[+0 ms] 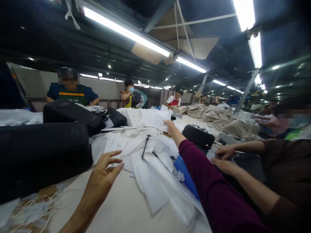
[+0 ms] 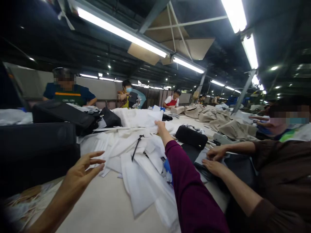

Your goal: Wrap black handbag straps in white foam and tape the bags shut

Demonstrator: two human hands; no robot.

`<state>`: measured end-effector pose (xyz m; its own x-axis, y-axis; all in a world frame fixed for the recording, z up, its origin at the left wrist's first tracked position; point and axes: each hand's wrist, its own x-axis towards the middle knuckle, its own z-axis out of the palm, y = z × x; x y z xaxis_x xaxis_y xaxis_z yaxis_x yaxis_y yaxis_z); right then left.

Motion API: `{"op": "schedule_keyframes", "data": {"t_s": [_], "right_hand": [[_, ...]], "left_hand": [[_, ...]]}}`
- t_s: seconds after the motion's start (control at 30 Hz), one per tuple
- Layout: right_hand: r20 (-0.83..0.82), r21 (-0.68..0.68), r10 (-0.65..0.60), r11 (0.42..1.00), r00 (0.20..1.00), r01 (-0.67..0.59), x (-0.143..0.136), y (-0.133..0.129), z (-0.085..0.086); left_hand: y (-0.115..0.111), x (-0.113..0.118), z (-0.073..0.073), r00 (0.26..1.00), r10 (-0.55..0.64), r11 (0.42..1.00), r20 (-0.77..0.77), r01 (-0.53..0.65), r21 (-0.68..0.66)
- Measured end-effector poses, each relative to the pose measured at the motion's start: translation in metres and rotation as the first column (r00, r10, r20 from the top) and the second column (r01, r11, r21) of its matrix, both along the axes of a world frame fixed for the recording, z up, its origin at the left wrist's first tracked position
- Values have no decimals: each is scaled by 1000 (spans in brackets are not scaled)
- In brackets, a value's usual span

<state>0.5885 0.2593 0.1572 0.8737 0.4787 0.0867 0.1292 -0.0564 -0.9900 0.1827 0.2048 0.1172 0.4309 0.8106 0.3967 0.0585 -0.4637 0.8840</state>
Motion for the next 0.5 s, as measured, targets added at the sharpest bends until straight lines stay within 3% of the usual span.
{"op": "schedule_keyframes", "data": {"t_s": [0.13,0.23,0.37,0.5], "right_hand": [[297,-301,-129,928,946,221,59,-71,3],[529,-438,-60,835,846,333,80,-100,-10],[730,-538,195,755,655,374,81,-101,-42],[730,-655,472,690,495,307,77,-84,-78]], "left_hand": [[-5,21,-33,998,37,997,-53,-33,72],[-3,29,-64,995,83,985,-57,-73,157],[3,29,-112,988,142,948,-53,-120,295],[9,26,-142,985,148,879,-83,-93,467]]}}
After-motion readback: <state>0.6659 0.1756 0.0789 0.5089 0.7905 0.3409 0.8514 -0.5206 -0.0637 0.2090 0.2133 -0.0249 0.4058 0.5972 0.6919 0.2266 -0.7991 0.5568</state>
